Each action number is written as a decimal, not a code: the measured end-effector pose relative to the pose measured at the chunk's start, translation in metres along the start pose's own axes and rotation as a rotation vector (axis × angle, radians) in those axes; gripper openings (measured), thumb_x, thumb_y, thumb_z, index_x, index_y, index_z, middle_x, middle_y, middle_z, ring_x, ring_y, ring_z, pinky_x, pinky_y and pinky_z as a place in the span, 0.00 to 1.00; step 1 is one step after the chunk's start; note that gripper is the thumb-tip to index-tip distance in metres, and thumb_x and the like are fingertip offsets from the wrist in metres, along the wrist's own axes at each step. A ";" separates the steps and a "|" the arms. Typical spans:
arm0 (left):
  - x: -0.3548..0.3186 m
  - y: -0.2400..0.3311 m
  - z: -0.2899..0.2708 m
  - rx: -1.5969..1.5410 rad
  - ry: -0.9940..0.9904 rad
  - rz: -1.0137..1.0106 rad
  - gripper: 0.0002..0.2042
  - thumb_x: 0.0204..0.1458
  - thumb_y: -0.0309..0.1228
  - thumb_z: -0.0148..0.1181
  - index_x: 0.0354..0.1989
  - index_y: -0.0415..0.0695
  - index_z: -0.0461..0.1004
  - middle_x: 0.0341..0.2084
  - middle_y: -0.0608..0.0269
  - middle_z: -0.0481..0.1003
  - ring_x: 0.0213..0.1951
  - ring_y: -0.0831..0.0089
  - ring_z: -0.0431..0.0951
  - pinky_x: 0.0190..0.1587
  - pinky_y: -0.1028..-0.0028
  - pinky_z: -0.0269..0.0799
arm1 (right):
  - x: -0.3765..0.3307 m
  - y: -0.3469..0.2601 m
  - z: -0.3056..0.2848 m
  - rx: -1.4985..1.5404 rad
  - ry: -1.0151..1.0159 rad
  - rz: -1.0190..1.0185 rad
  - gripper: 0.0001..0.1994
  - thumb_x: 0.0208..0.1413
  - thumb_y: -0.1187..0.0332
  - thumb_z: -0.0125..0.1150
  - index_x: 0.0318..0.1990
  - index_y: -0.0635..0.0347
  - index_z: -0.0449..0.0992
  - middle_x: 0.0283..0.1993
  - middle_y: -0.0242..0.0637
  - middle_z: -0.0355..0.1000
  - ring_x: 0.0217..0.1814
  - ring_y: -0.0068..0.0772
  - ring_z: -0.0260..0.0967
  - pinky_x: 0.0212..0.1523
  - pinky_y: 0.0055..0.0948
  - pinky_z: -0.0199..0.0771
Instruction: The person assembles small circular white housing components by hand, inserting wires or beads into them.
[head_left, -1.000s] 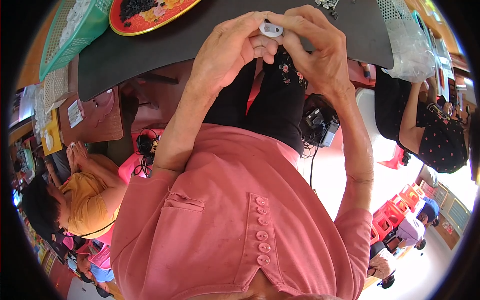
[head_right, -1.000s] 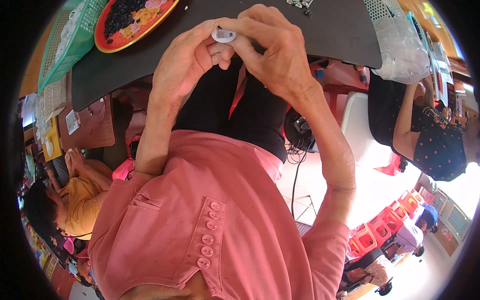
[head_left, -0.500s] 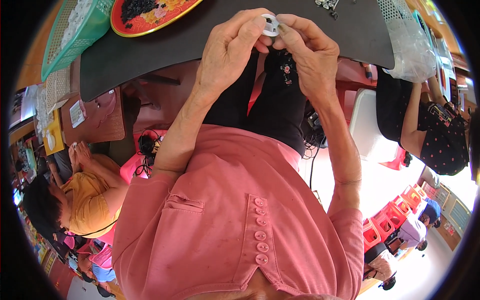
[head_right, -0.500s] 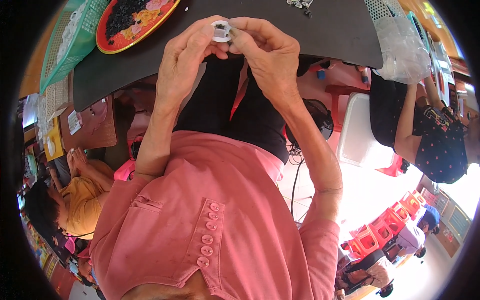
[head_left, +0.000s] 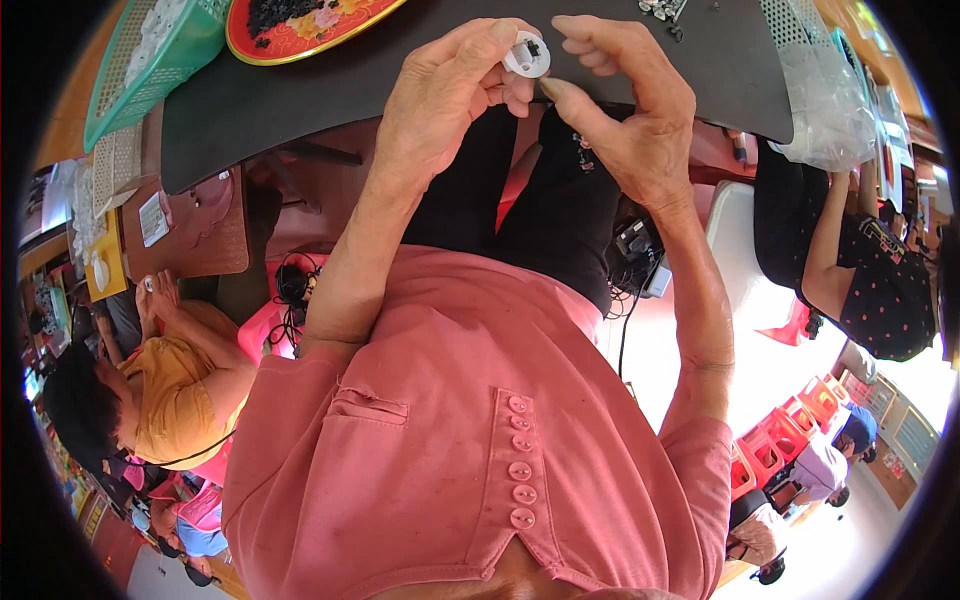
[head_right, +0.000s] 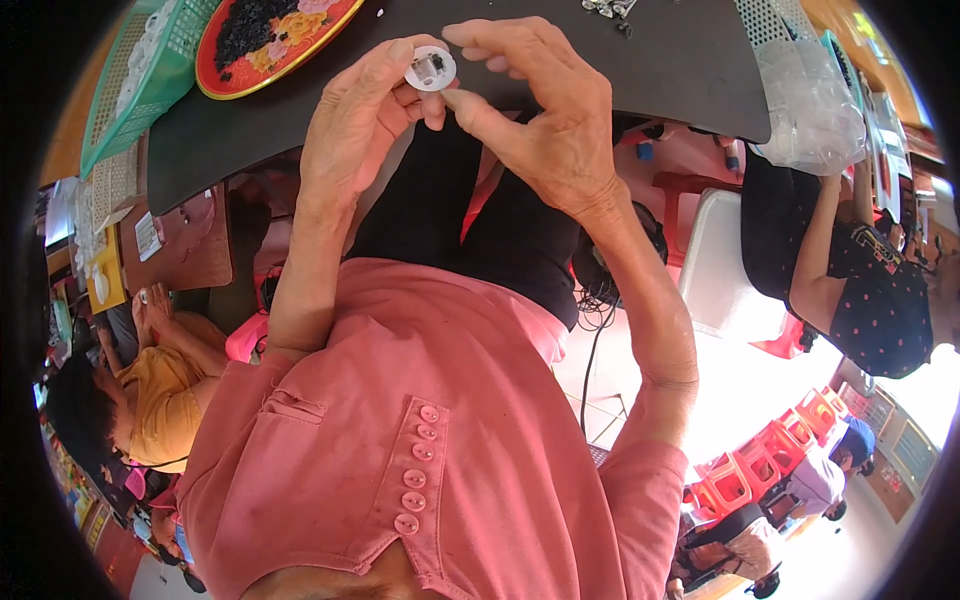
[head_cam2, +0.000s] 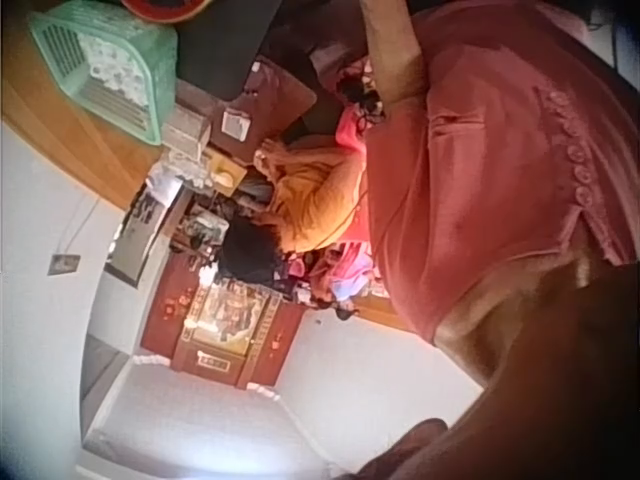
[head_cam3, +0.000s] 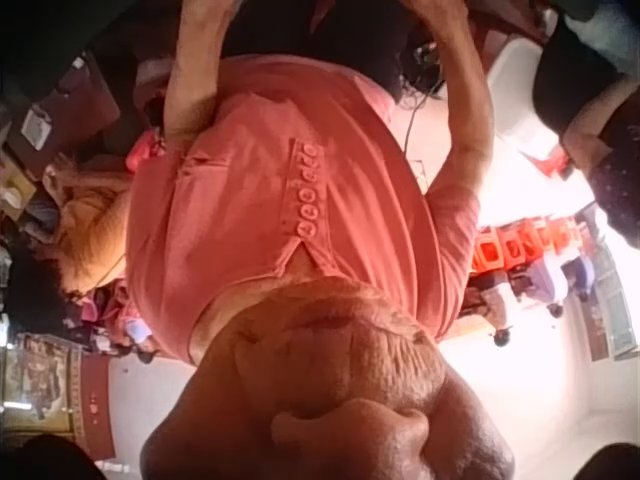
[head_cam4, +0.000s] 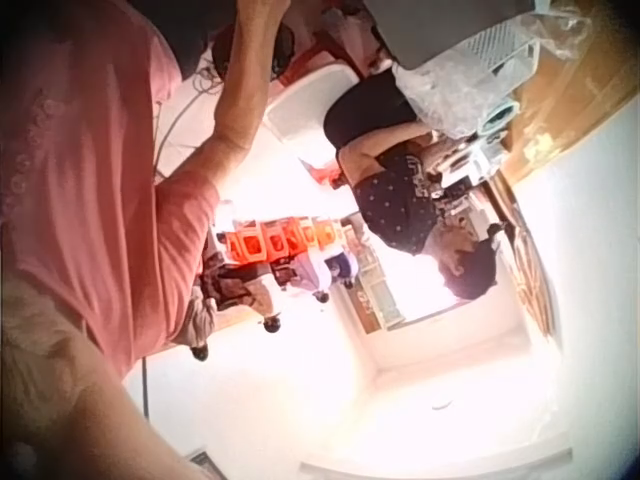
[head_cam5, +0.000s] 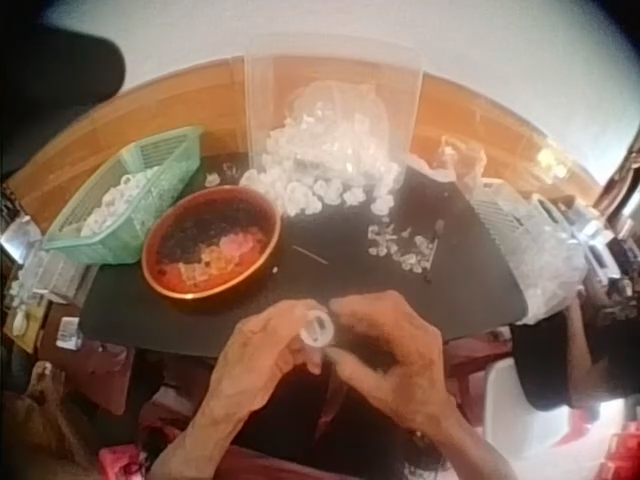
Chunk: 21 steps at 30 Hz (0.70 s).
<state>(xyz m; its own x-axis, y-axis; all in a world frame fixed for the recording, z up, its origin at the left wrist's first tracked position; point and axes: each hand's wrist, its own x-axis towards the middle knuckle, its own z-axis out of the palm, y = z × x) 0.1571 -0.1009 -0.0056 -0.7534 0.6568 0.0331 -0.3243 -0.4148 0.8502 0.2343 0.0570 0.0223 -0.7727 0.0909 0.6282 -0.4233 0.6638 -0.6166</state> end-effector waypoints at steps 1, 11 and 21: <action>0.000 0.000 -0.001 0.013 -0.011 -0.019 0.16 0.61 0.38 0.50 0.43 0.35 0.73 0.28 0.62 0.73 0.27 0.77 0.72 0.34 0.76 0.71 | 0.001 0.003 0.001 0.000 0.000 0.001 0.16 0.42 0.76 0.66 0.43 0.57 0.77 0.37 0.31 0.74 0.35 0.26 0.71 0.37 0.25 0.73; -0.003 -0.007 -0.006 0.125 -0.068 -0.008 0.17 0.62 0.38 0.49 0.42 0.33 0.73 0.30 0.60 0.74 0.28 0.76 0.73 0.35 0.77 0.72 | 0.009 0.003 -0.006 -0.146 -0.268 -0.141 0.21 0.44 0.68 0.66 0.48 0.52 0.72 0.36 0.34 0.72 0.39 0.39 0.70 0.43 0.34 0.69; -0.005 -0.007 0.000 0.318 -0.051 0.021 0.14 0.62 0.35 0.49 0.39 0.36 0.76 0.29 0.66 0.74 0.27 0.80 0.72 0.33 0.80 0.70 | 0.013 -0.005 -0.009 -0.146 -0.348 -0.124 0.20 0.45 0.70 0.65 0.48 0.57 0.70 0.34 0.40 0.71 0.36 0.41 0.71 0.40 0.36 0.71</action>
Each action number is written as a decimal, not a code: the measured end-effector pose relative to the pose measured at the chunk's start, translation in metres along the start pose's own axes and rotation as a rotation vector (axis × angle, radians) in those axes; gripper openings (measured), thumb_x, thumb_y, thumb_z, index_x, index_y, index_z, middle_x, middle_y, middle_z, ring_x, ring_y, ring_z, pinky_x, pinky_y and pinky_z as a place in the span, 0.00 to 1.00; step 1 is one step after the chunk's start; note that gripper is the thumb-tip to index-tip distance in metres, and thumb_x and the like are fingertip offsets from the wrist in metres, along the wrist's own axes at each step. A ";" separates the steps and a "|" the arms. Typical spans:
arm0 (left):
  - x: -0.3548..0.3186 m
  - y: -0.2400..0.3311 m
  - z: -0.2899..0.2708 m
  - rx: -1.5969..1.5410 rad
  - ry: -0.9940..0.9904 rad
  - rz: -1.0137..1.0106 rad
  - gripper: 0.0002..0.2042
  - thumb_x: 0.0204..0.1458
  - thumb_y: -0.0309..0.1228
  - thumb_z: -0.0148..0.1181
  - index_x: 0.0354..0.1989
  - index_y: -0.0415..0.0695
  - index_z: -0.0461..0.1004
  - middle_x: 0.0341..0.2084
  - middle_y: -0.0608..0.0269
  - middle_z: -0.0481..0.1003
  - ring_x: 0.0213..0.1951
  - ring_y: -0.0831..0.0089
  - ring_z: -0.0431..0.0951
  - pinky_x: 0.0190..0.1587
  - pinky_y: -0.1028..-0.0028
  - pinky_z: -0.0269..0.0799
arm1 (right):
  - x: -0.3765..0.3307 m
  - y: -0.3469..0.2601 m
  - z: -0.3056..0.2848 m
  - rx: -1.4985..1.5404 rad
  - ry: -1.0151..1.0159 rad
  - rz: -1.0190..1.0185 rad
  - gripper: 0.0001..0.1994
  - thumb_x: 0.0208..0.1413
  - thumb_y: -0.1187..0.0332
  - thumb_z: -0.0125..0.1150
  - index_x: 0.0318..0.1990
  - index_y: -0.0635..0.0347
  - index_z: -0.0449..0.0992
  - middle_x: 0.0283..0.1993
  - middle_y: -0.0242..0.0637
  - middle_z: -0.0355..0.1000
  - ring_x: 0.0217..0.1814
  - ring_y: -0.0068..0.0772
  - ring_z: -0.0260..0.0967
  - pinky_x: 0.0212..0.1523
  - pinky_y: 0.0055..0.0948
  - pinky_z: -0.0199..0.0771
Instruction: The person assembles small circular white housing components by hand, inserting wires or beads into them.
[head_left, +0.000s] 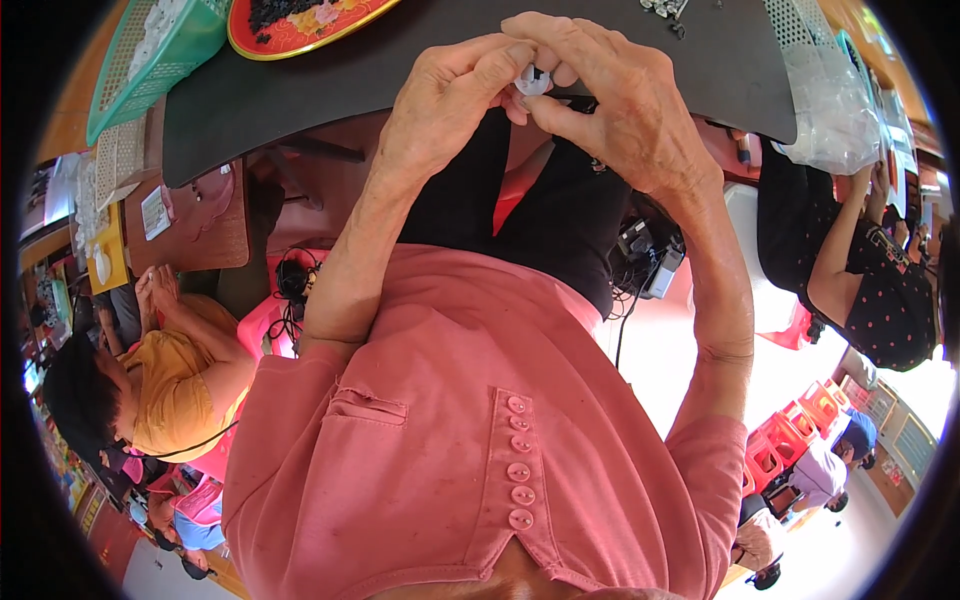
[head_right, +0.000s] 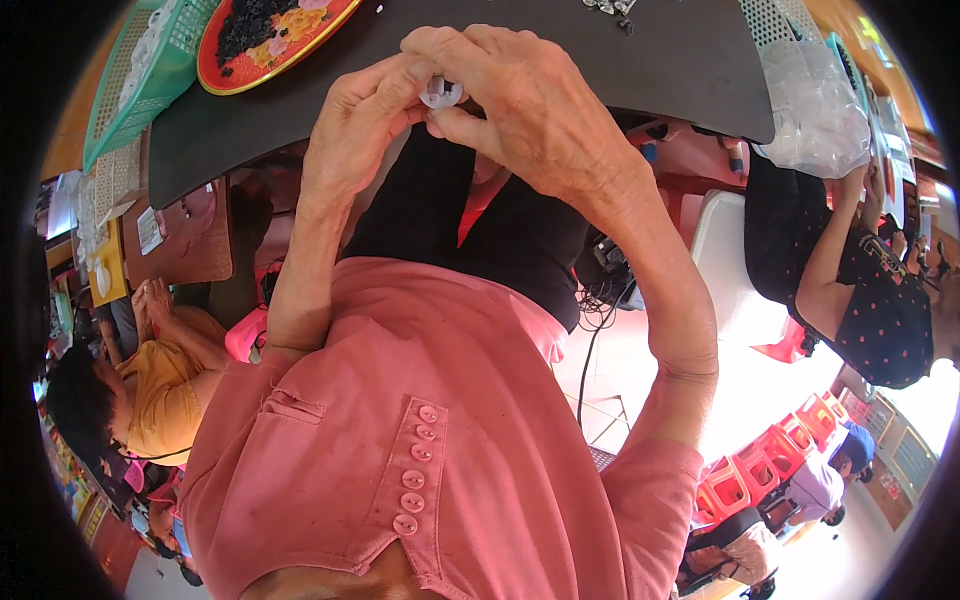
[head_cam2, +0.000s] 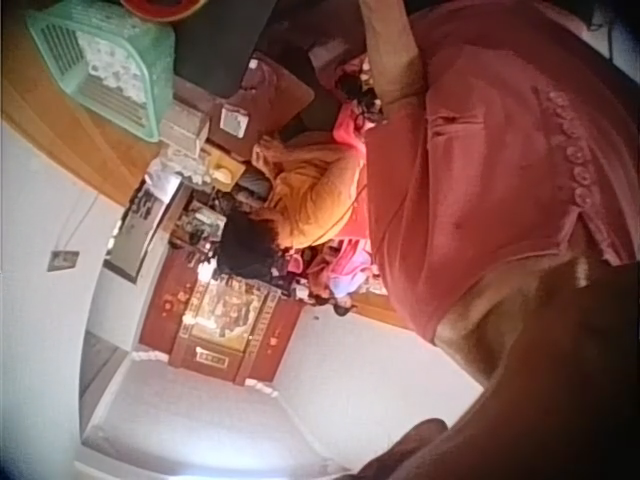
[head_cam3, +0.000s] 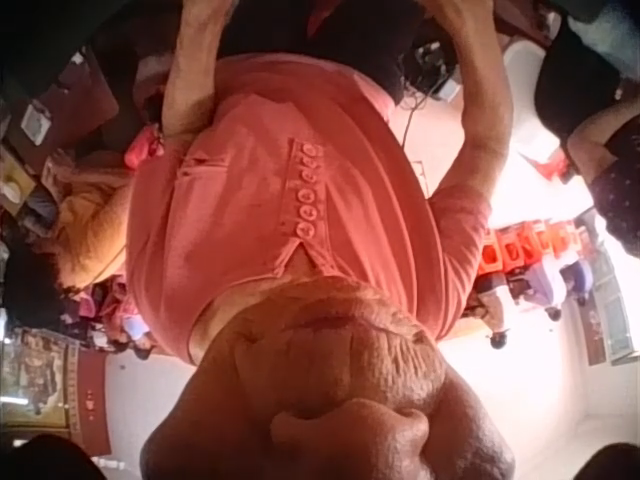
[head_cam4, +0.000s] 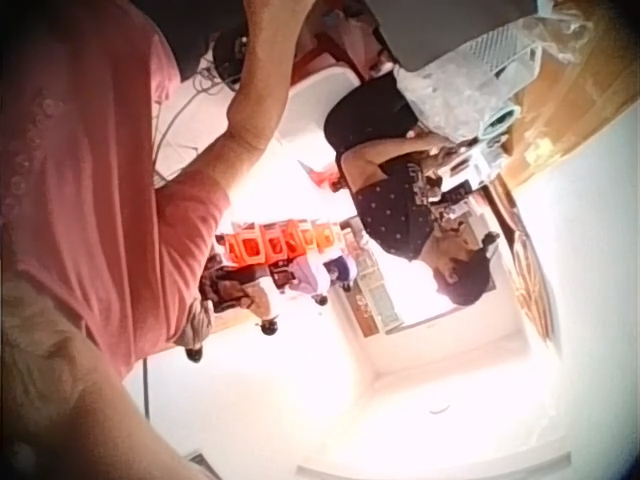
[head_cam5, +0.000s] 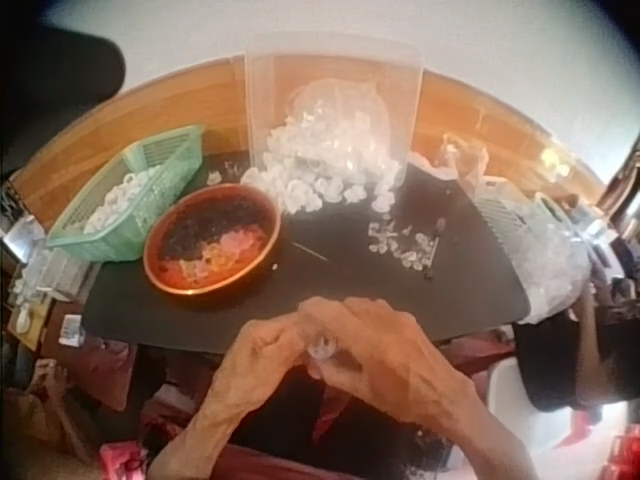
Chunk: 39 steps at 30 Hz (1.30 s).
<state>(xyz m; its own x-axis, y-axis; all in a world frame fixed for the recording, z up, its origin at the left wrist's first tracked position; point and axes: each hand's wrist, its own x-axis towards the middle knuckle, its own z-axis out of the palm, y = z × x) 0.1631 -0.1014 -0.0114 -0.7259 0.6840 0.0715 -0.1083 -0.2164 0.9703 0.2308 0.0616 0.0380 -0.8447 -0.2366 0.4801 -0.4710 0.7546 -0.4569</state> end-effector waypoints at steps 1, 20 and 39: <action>0.000 0.001 0.002 -0.010 0.010 -0.003 0.14 0.62 0.35 0.49 0.39 0.36 0.76 0.28 0.66 0.74 0.27 0.80 0.72 0.33 0.80 0.70 | 0.000 0.001 0.000 0.000 0.000 0.000 0.20 0.45 0.70 0.65 0.48 0.57 0.70 0.34 0.40 0.71 0.36 0.41 0.71 0.40 0.36 0.71; -0.002 -0.005 0.010 -0.116 0.047 -0.037 0.14 0.60 0.34 0.49 0.39 0.34 0.75 0.27 0.63 0.74 0.27 0.78 0.73 0.33 0.80 0.70 | -0.009 0.011 0.002 0.246 0.055 0.130 0.18 0.37 0.77 0.65 0.41 0.61 0.74 0.29 0.32 0.74 0.30 0.23 0.71 0.34 0.22 0.74; 0.003 -0.002 0.008 -0.295 0.028 -0.038 0.17 0.63 0.35 0.44 0.46 0.31 0.72 0.37 0.58 0.74 0.35 0.74 0.72 0.40 0.73 0.69 | -0.029 0.016 0.030 0.054 0.339 0.047 0.14 0.43 0.73 0.67 0.41 0.59 0.78 0.35 0.34 0.71 0.31 0.28 0.69 0.30 0.26 0.71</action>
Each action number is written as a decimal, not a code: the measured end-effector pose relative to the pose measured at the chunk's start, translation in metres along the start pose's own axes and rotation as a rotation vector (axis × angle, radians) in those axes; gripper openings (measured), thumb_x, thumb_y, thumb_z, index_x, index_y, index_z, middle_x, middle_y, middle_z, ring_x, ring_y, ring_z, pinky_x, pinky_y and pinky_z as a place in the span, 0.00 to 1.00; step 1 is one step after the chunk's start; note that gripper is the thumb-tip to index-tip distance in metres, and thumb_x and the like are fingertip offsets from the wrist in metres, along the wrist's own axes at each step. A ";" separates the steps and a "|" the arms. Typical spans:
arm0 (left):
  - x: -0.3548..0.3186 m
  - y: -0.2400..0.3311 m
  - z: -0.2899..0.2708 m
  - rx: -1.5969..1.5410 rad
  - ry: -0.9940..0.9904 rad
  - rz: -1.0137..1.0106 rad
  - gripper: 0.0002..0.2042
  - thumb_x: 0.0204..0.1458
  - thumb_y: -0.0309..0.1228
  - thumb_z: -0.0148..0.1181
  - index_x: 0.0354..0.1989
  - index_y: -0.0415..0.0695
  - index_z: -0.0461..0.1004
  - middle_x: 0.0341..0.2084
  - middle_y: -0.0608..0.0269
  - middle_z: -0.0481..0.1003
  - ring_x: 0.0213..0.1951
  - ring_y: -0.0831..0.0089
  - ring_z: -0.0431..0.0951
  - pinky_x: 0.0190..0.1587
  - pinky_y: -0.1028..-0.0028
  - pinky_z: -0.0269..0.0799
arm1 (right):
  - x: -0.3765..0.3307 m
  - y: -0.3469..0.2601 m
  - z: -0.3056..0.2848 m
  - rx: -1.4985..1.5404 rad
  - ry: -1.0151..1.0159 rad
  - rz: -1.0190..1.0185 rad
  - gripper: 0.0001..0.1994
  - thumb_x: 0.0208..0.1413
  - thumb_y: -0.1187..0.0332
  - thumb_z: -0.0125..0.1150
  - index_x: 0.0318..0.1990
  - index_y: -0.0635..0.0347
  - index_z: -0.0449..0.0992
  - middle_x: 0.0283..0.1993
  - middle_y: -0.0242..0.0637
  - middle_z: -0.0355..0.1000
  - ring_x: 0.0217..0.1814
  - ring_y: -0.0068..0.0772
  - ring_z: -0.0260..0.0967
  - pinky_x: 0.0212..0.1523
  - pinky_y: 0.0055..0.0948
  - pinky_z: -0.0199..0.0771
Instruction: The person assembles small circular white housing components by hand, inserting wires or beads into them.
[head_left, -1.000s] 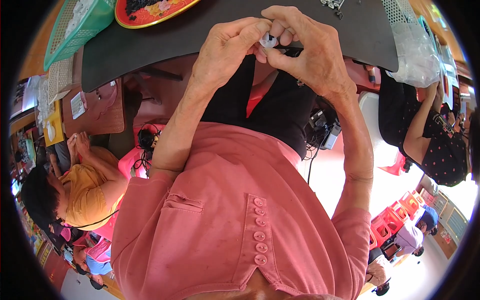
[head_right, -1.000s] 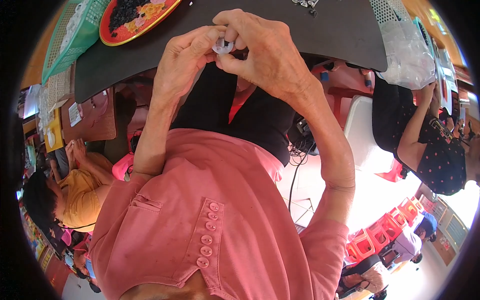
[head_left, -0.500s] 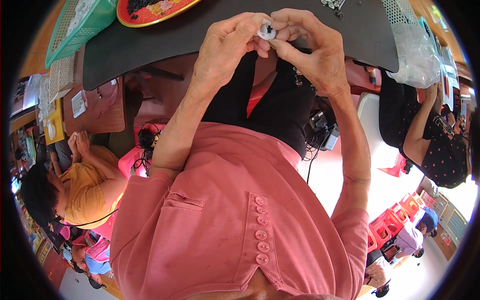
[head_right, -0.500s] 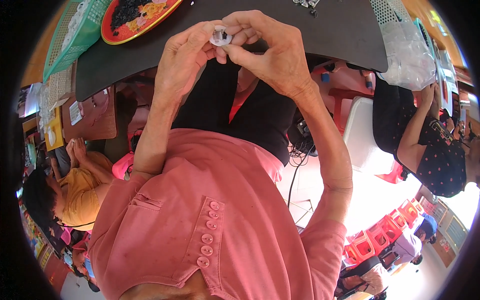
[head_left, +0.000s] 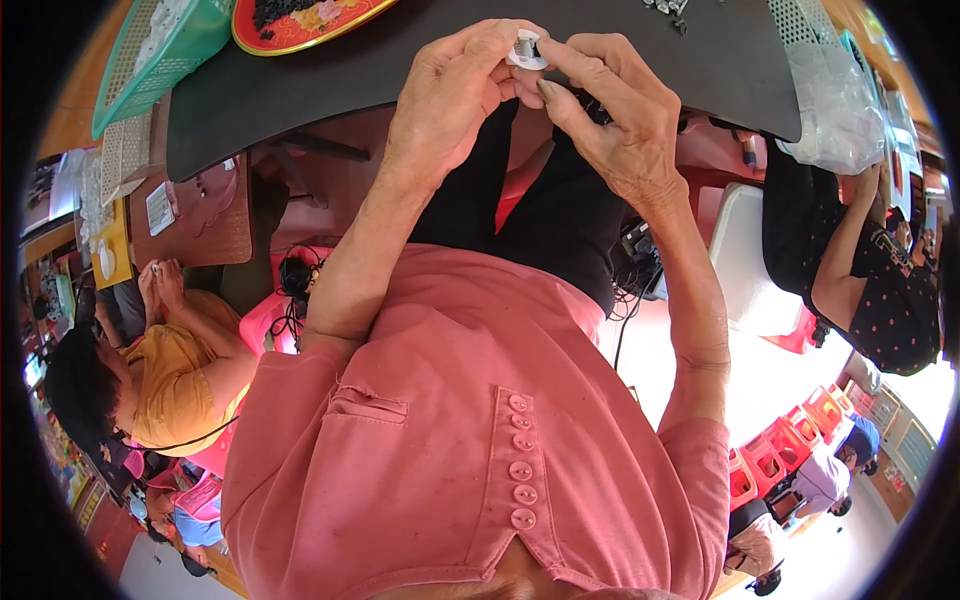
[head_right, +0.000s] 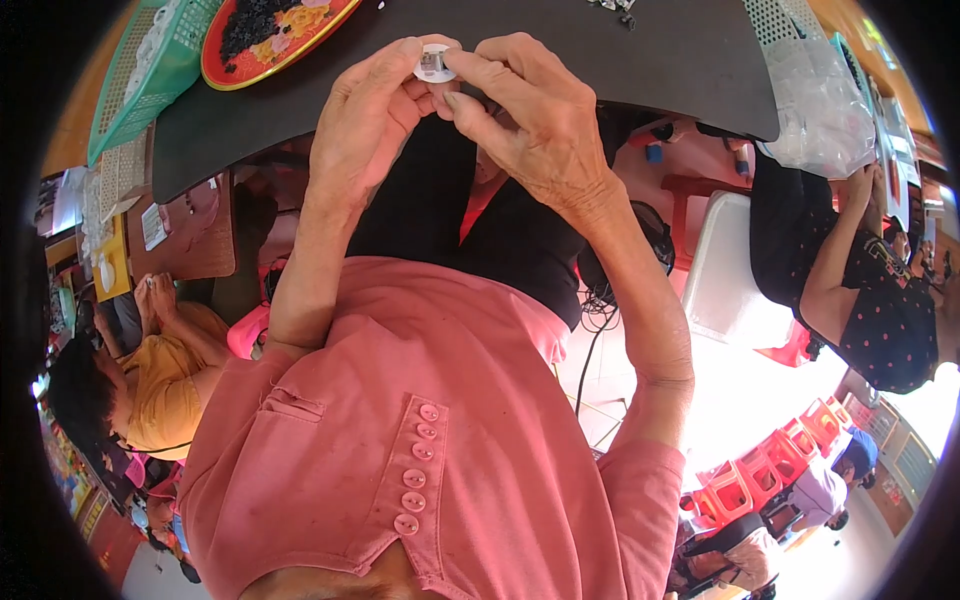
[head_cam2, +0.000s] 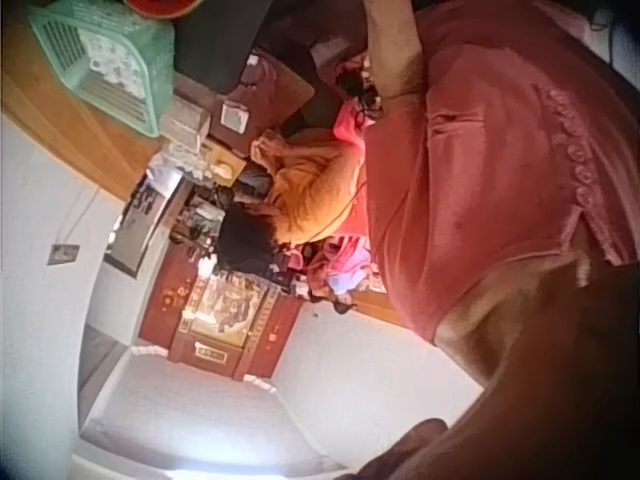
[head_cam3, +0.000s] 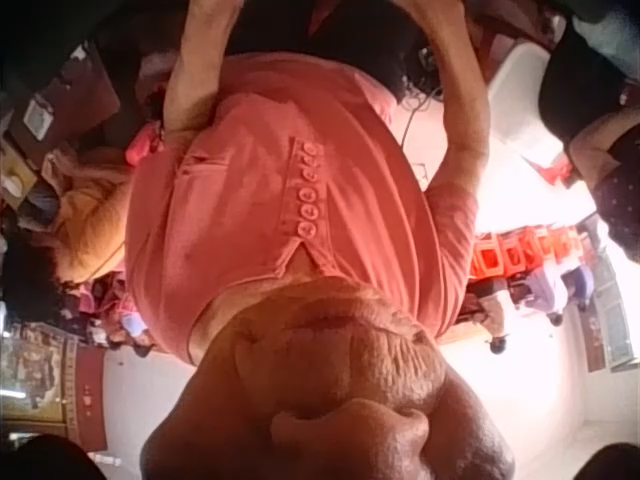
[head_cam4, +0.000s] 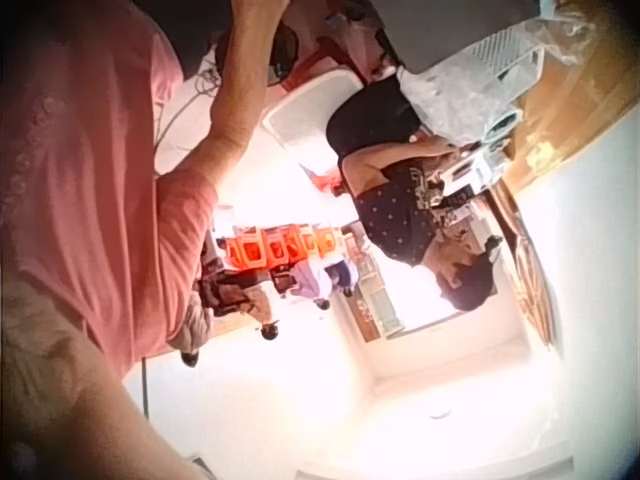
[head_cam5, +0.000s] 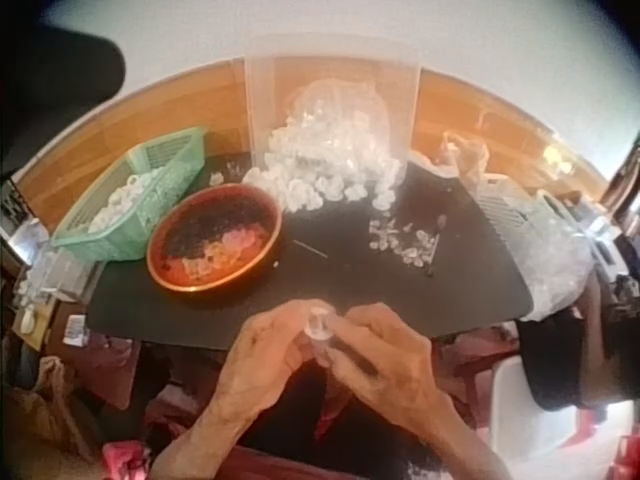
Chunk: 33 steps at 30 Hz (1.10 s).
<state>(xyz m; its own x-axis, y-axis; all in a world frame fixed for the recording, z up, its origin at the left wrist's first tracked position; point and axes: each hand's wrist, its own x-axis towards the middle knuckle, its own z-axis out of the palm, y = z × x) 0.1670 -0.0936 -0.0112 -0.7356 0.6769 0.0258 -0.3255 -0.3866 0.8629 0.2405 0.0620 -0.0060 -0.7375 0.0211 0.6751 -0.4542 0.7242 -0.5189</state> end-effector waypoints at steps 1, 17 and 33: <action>-0.001 -0.001 0.003 -0.003 0.023 0.008 0.17 0.63 0.34 0.44 0.46 0.32 0.72 0.37 0.59 0.74 0.36 0.75 0.72 0.40 0.73 0.69 | 0.000 0.000 0.000 0.001 0.001 0.001 0.14 0.43 0.73 0.67 0.41 0.59 0.78 0.35 0.34 0.71 0.31 0.28 0.69 0.30 0.26 0.71; -0.004 -0.003 0.011 0.081 0.001 0.035 0.16 0.63 0.33 0.42 0.44 0.33 0.73 0.31 0.61 0.74 0.30 0.75 0.74 0.36 0.75 0.74 | -0.008 -0.003 -0.006 0.373 0.081 0.245 0.11 0.51 0.79 0.56 0.42 0.60 0.79 0.35 0.32 0.73 0.30 0.18 0.71 0.28 0.17 0.70; -0.009 -0.009 0.013 0.020 -0.010 0.073 0.14 0.62 0.34 0.46 0.41 0.34 0.74 0.29 0.61 0.74 0.30 0.76 0.75 0.35 0.75 0.74 | -0.014 -0.016 -0.002 -0.124 0.158 -0.132 0.19 0.43 0.83 0.58 0.44 0.54 0.78 0.35 0.31 0.77 0.33 0.30 0.71 0.37 0.25 0.67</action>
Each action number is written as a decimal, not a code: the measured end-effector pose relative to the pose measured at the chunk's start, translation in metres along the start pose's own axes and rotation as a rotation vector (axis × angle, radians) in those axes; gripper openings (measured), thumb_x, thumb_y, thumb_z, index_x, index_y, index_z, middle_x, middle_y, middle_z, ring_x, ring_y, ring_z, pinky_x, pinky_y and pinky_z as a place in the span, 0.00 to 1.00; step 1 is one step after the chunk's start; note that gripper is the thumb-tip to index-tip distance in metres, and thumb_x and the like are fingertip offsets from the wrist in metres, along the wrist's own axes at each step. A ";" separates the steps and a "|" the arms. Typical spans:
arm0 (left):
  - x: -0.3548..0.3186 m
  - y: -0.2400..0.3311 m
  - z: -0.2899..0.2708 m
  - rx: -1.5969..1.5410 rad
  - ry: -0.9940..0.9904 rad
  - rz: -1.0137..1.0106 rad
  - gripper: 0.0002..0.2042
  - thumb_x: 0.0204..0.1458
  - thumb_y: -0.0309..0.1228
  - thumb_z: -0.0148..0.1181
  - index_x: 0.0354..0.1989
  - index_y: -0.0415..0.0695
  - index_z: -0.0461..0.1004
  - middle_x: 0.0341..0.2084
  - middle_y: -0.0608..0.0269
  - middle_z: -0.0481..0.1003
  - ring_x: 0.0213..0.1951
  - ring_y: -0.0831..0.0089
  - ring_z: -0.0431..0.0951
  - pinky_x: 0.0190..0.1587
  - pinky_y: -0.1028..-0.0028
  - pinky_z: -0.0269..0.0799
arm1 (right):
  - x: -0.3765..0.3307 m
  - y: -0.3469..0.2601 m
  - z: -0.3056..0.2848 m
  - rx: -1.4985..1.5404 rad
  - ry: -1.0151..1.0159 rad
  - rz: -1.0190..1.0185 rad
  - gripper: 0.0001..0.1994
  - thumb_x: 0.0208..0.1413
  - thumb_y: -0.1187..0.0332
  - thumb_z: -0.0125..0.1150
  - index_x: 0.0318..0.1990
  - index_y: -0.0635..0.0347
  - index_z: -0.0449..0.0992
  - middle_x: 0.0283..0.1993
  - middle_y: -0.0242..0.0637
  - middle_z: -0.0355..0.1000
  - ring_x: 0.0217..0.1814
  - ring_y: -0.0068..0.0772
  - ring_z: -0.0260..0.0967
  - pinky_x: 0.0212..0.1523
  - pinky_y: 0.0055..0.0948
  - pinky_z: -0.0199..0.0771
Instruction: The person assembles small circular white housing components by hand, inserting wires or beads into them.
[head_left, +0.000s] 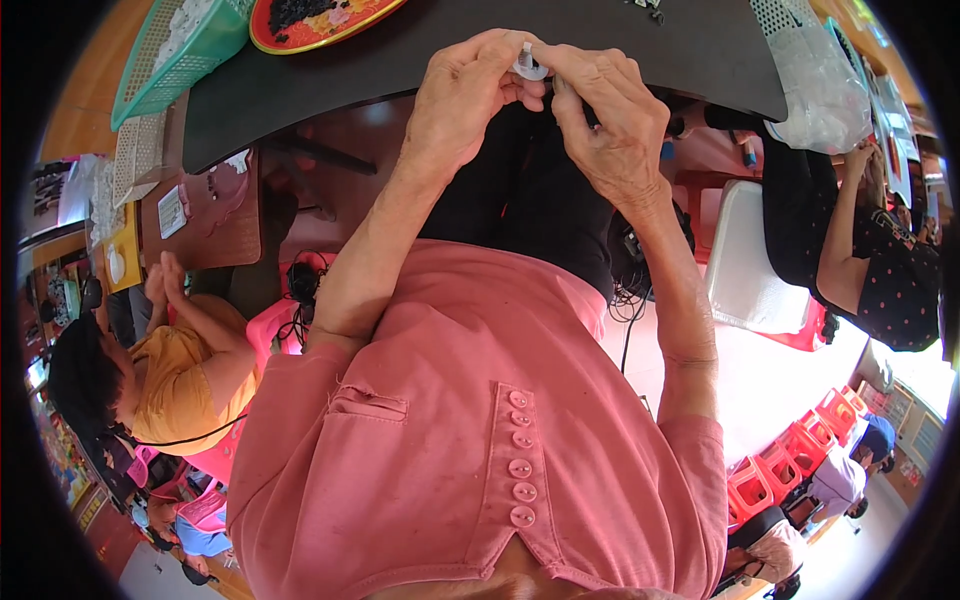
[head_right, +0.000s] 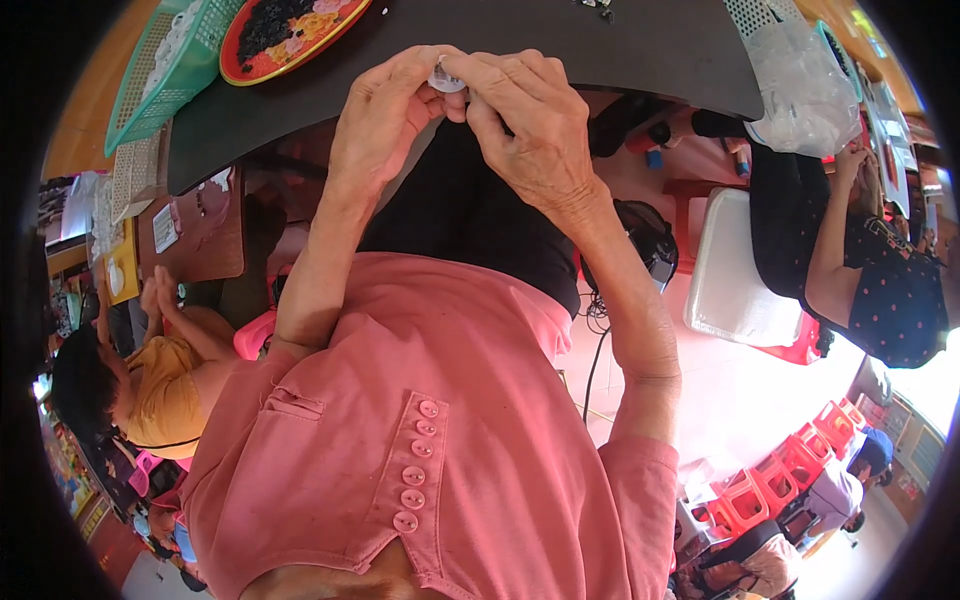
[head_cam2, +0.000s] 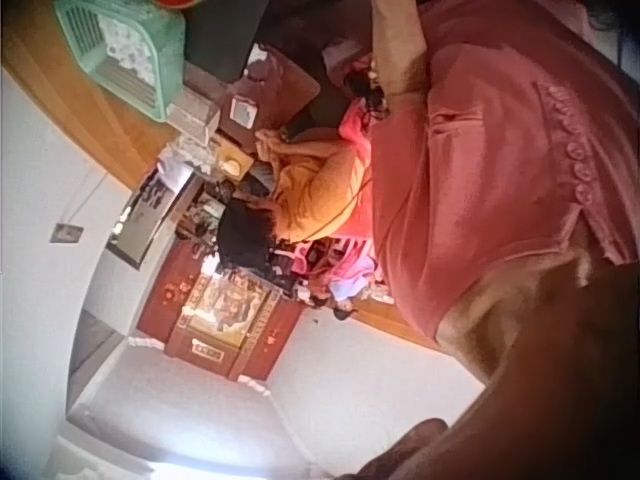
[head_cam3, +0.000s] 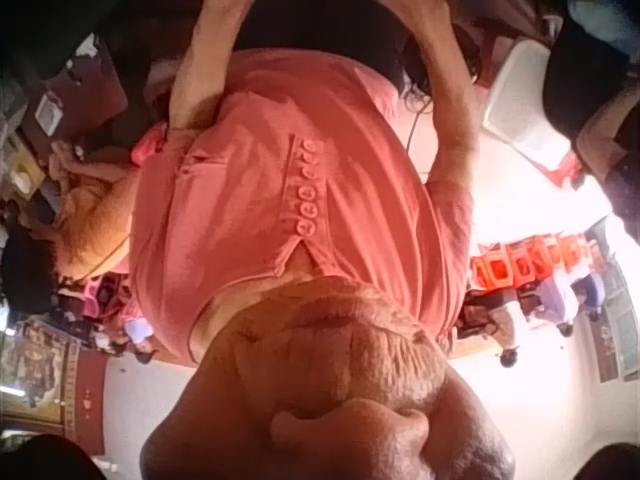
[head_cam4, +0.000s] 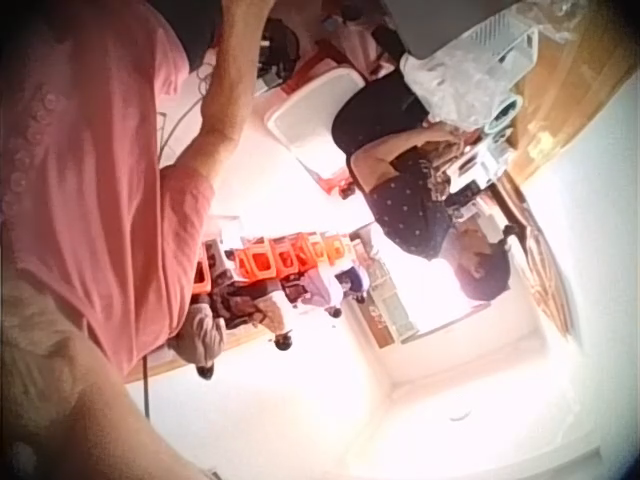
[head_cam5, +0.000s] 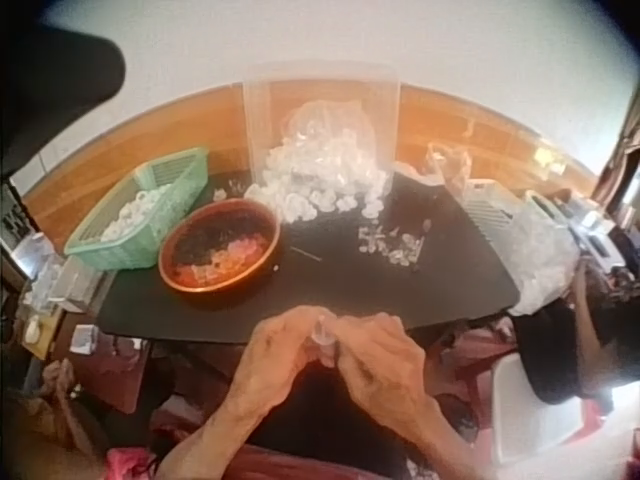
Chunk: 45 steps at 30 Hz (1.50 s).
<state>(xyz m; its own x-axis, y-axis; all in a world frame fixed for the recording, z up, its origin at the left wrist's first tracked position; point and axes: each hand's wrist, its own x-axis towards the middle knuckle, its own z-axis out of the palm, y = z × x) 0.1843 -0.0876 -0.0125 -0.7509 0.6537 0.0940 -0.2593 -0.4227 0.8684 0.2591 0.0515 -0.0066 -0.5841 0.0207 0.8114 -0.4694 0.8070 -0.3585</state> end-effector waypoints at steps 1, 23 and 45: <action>-0.001 0.000 0.001 0.023 0.016 -0.007 0.14 0.62 0.34 0.47 0.40 0.34 0.74 0.28 0.61 0.74 0.29 0.76 0.75 0.34 0.76 0.74 | -0.002 -0.001 0.001 -0.007 0.007 0.004 0.18 0.43 0.82 0.58 0.43 0.55 0.78 0.35 0.32 0.77 0.34 0.30 0.72 0.37 0.25 0.68; -0.011 0.006 -0.004 0.383 0.079 0.234 0.13 0.61 0.33 0.46 0.38 0.35 0.75 0.24 0.66 0.73 0.26 0.81 0.73 0.29 0.81 0.72 | -0.012 -0.018 0.009 0.689 -0.004 0.516 0.16 0.55 0.84 0.47 0.50 0.66 0.73 0.45 0.37 0.75 0.45 0.24 0.73 0.48 0.22 0.72; -0.032 0.008 -0.037 0.134 0.174 0.118 0.12 0.61 0.32 0.47 0.36 0.37 0.74 0.25 0.66 0.73 0.24 0.81 0.71 0.27 0.80 0.70 | -0.005 -0.061 0.037 0.230 -0.096 0.290 0.22 0.47 0.84 0.56 0.53 0.62 0.71 0.40 0.34 0.75 0.33 0.22 0.70 0.33 0.20 0.69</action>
<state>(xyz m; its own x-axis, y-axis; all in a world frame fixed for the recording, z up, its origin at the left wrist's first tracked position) 0.1839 -0.1351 -0.0264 -0.8674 0.4822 0.1232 -0.0899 -0.3952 0.9142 0.2660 -0.0199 -0.0063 -0.7684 0.1645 0.6185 -0.4059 0.6219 -0.6697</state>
